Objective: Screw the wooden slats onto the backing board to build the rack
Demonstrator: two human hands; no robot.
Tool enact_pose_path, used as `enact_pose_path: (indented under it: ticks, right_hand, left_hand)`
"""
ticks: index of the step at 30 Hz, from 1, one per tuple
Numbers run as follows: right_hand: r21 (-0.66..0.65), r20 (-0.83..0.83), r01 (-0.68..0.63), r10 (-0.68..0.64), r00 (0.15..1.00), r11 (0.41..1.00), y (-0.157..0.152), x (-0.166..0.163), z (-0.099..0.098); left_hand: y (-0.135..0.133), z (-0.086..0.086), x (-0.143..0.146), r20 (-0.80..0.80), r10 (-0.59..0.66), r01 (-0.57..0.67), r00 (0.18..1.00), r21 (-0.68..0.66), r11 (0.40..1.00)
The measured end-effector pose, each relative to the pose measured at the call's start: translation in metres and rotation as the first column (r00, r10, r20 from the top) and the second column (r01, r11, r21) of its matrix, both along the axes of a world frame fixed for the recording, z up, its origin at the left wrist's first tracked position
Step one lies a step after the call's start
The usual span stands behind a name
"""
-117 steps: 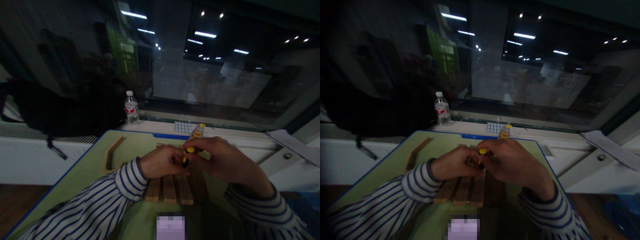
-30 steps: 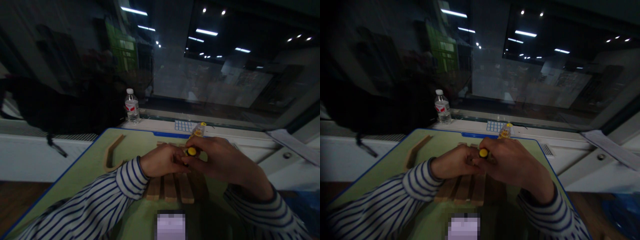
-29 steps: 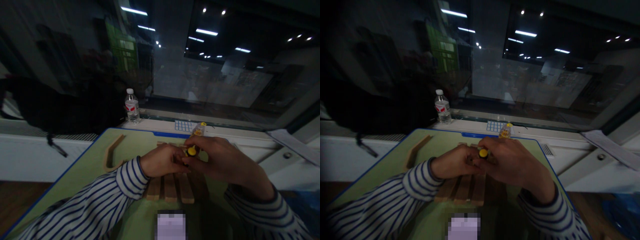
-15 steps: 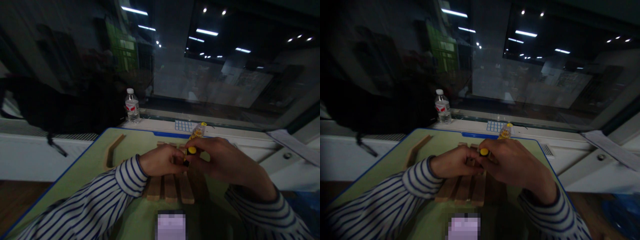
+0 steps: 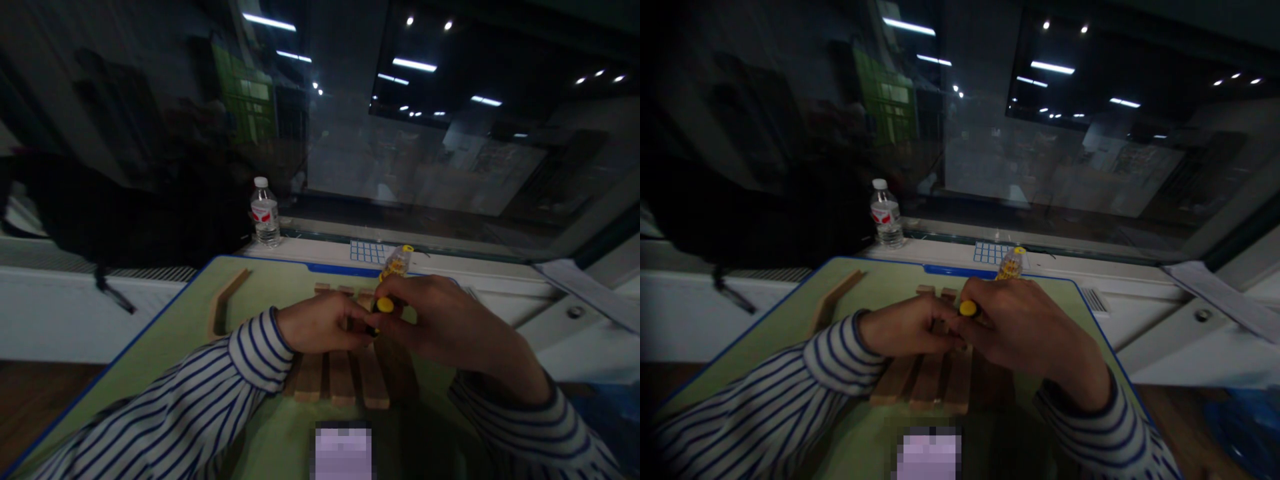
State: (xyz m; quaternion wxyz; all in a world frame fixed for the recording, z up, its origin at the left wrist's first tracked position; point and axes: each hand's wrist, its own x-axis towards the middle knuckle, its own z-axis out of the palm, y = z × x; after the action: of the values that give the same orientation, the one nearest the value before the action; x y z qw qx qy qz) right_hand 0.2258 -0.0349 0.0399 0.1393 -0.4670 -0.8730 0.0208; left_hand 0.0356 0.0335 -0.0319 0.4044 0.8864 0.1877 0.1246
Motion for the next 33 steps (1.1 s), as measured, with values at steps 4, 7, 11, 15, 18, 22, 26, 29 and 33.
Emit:
enact_pose_path:
  ticks: [4, 7, 11, 15, 18, 22, 26, 29, 33]
  right_hand:
    - [-0.009, 0.002, -0.016, 0.016, 1.0, 1.0, 0.0014, 0.0005, -0.0011]
    - [-0.001, 0.012, -0.006, 0.006, 1.0, 1.0, 0.0022, 0.0014, -0.0022]
    - [0.001, 0.019, 0.019, -0.019, 1.0, 1.0, 0.0033, 0.003, -0.0036]
    - [0.028, -0.075, -0.088, 0.09, 0.993, 0.996, 0.0025, 0.0049, -0.0036]
    - [0.026, -0.132, -0.178, 0.179, 0.975, 0.984, 0.0003, 0.0051, -0.0013]
    - [-0.045, -0.125, -0.191, 0.184, 0.975, 0.981, -0.0002, 0.0033, 0.0007]
    - [-0.009, -0.094, -0.135, 0.133, 0.987, 0.991, 0.0033, 0.002, -0.0019]
    - [0.016, -0.073, -0.115, 0.115, 0.991, 0.993, 0.0046, 0.0014, -0.0034]
    - [0.02, -0.071, -0.086, 0.087, 0.994, 0.996, 0.0021, -0.0002, -0.0023]
  left_hand:
    - [-0.0004, 0.0014, 0.0013, -0.02, 0.042, -0.042, 0.999, 0.006, 0.999]
    - [-0.0022, 0.0023, 0.0034, -0.003, 0.105, -0.105, 0.994, 0.027, 0.994]
    - [-0.0041, 0.0035, 0.0054, -0.008, 0.153, -0.152, 0.988, 0.03, 0.988]
    - [-0.0034, 0.0037, 0.0054, -0.005, 0.155, -0.154, 0.988, 0.072, 0.985]
    - [-0.0026, 0.0033, 0.0051, 0.005, 0.168, -0.167, 0.986, 0.114, 0.979]
    - [-0.0027, 0.0032, 0.0044, -0.004, 0.157, -0.154, 0.988, 0.146, 0.977]
    - [-0.0029, 0.0022, 0.0036, -0.026, 0.153, -0.147, 0.988, 0.157, 0.977]
    - [-0.0024, 0.0008, 0.0028, -0.031, 0.117, -0.113, 0.993, 0.105, 0.988]
    - [-0.0013, 0.0, 0.0016, -0.006, 0.072, -0.071, 0.997, 0.06, 0.996]
